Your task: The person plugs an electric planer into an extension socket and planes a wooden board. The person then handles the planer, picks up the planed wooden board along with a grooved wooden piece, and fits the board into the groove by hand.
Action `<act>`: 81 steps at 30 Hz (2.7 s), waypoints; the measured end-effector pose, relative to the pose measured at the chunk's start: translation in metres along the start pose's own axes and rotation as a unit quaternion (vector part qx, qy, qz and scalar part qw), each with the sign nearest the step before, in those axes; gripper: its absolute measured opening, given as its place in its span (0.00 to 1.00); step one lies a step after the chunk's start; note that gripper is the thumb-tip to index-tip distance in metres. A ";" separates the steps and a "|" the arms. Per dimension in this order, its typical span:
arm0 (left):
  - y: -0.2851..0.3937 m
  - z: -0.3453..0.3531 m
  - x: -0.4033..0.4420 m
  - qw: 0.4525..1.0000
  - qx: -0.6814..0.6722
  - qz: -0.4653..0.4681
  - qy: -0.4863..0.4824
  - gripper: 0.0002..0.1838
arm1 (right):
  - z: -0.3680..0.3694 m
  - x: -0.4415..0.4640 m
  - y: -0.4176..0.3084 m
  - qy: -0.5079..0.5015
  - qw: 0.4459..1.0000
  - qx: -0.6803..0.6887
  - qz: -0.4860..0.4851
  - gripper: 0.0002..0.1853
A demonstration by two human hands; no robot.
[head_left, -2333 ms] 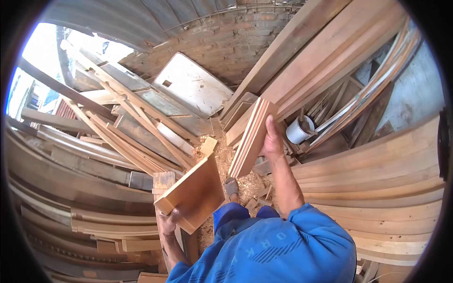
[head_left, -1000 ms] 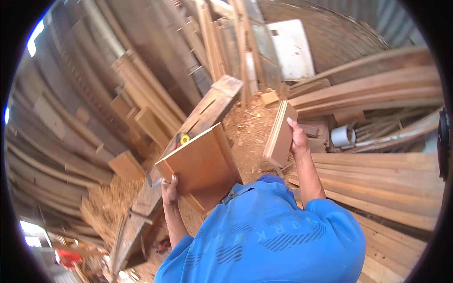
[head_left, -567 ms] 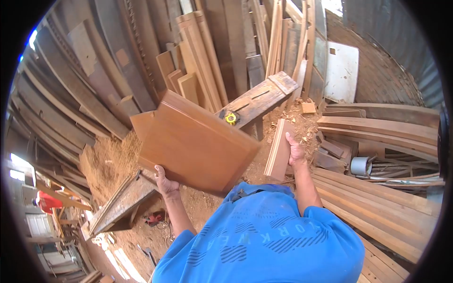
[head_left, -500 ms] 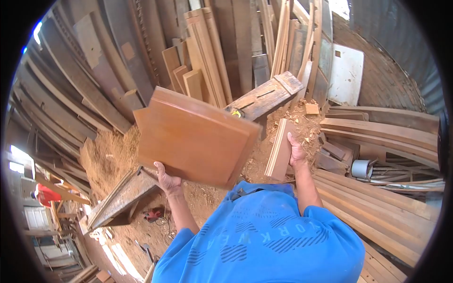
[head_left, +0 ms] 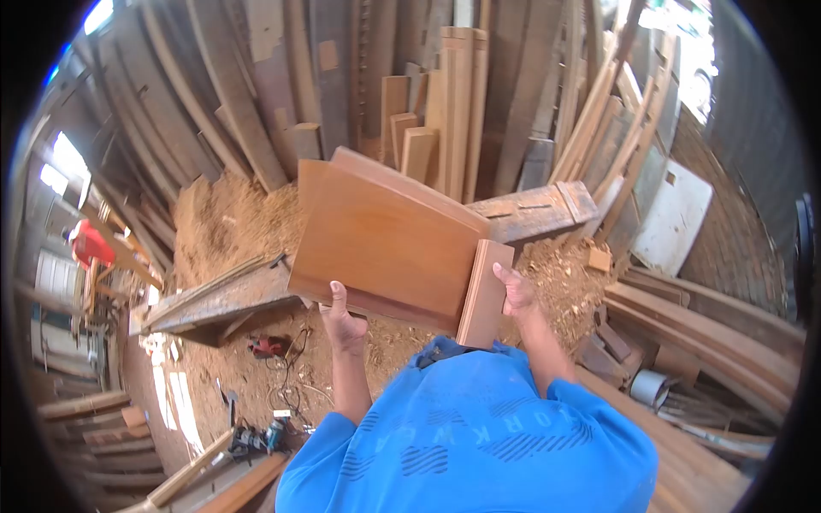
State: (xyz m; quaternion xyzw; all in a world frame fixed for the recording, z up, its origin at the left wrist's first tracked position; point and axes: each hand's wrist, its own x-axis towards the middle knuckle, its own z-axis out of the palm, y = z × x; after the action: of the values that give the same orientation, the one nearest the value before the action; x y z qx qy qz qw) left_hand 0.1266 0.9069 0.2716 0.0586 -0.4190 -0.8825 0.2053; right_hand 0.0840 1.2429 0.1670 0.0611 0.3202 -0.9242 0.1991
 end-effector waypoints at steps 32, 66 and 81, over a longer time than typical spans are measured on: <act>0.134 -0.219 0.083 0.991 0.092 0.066 0.072 0.18 | 0.225 0.154 0.006 -0.208 0.889 -0.406 0.039 0.33; 0.106 -0.307 0.024 0.989 -0.030 0.025 0.144 0.34 | 0.228 0.185 0.094 -0.296 0.761 -0.558 0.147 0.36; 0.105 -0.333 -0.014 0.978 -0.053 0.077 0.185 0.33 | 0.168 0.205 0.055 -0.070 0.920 -0.364 0.129 0.33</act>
State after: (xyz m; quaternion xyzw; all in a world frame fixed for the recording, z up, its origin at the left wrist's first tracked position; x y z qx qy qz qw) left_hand 0.2637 0.6149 0.1368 0.1777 -0.3295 -0.8588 0.3497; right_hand -0.0780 1.0325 0.2190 -0.0398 0.6093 -0.7121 0.3466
